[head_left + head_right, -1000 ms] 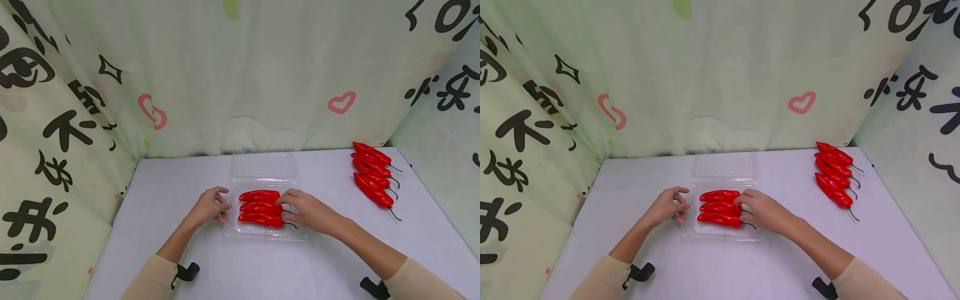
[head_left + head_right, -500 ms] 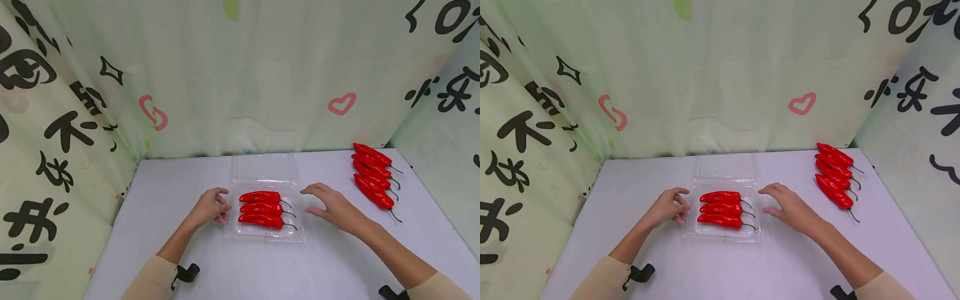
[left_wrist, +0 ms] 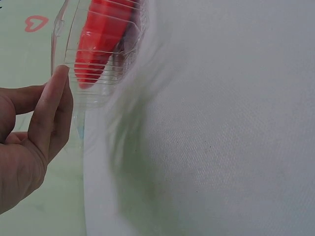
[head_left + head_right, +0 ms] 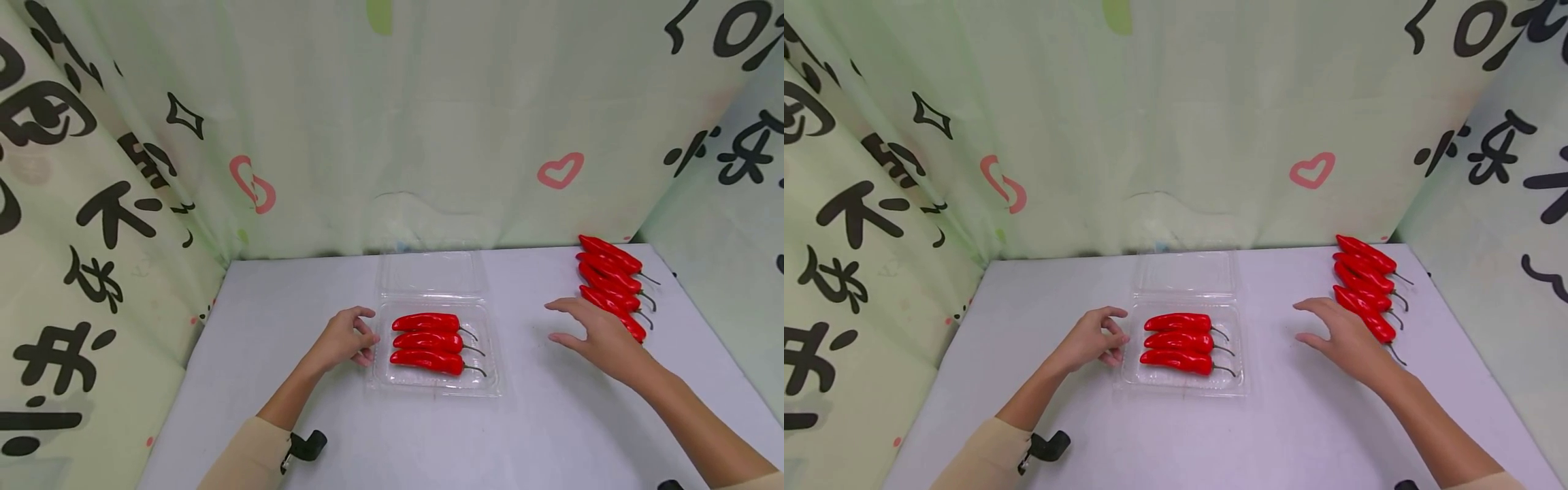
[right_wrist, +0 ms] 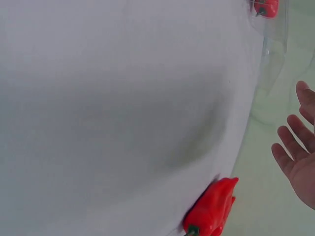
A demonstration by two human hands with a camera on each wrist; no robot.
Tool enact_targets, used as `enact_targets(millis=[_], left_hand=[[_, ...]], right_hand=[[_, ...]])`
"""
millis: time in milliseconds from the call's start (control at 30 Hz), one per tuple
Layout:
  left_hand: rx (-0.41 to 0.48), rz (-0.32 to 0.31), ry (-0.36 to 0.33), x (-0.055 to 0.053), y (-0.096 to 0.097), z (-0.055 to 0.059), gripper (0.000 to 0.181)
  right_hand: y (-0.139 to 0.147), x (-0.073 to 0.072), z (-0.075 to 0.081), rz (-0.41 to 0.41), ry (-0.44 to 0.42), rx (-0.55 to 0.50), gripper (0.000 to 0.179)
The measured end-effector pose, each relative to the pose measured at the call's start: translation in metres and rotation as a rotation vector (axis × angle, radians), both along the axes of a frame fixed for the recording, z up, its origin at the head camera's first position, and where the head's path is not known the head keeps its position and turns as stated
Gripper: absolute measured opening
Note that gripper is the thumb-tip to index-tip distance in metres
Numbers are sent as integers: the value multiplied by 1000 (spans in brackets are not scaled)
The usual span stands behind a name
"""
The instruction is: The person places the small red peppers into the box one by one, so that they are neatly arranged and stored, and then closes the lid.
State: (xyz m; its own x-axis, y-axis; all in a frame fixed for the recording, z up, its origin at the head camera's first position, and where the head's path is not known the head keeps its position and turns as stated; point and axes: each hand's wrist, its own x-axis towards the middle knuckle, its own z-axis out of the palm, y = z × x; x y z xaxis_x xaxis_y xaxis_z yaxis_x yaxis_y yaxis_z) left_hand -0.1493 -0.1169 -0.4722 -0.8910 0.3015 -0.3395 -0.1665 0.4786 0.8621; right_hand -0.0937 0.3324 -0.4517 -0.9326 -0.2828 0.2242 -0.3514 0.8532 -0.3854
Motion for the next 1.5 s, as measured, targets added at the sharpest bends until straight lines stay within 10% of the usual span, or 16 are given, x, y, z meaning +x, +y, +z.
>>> enact_targets(millis=[700, 1500], left_hand=[[20, -16, 2, 0, 0, -1, 54], [25, -12, 1, -1, -1, -3, 52]], right_hand=[[77, -4, -10, -275, -206, -10, 81], [102, -12, -22, -356, -316, 18, 77]])
